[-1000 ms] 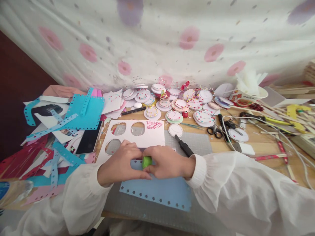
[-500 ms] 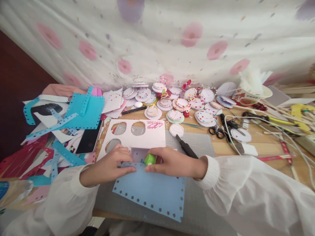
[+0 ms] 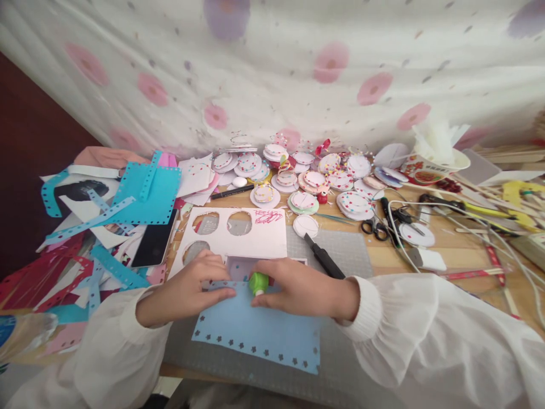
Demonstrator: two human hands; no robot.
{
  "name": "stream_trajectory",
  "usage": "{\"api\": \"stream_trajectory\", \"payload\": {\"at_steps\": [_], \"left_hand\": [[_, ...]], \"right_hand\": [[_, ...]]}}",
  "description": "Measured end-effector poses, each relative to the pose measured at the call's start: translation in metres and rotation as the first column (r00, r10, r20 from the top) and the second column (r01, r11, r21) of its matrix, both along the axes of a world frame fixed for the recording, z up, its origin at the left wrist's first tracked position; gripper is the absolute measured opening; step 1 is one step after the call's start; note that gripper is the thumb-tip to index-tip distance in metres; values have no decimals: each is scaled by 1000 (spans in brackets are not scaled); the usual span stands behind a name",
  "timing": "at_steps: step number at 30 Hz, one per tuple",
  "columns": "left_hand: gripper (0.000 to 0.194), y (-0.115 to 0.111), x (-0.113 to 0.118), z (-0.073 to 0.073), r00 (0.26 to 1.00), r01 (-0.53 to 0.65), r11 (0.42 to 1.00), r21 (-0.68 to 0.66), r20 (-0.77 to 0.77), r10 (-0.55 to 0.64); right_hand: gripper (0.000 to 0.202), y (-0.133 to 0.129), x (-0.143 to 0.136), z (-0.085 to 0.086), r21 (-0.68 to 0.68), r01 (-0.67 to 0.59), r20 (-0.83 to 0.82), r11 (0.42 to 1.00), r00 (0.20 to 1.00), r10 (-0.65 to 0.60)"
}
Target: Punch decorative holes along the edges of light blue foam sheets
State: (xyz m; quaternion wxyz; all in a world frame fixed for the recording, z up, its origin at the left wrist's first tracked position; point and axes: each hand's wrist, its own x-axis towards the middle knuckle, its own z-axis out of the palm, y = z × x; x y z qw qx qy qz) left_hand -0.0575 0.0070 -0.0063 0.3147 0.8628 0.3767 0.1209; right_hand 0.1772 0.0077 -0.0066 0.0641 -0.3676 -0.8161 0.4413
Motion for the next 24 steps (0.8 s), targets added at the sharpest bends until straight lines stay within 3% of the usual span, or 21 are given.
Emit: {"api": "stream_trajectory", "payload": {"at_steps": [6,18,24], "left_hand": [[19,1,1,-1,1000,-3,1000,-5,-3,3],[15,0,-1,-4,996,-89,996,-4,2,89],[15,-2,2,-6,983,-168,986,8,71,167]], "right_hand": [[28,1,-3,1,-13,20,-75,1000,997,-21],[25,2,-3,4,75,-34,-2,997,999,34],[27,-1,-3,-4,-25,79,-66,997,995,-80]]}}
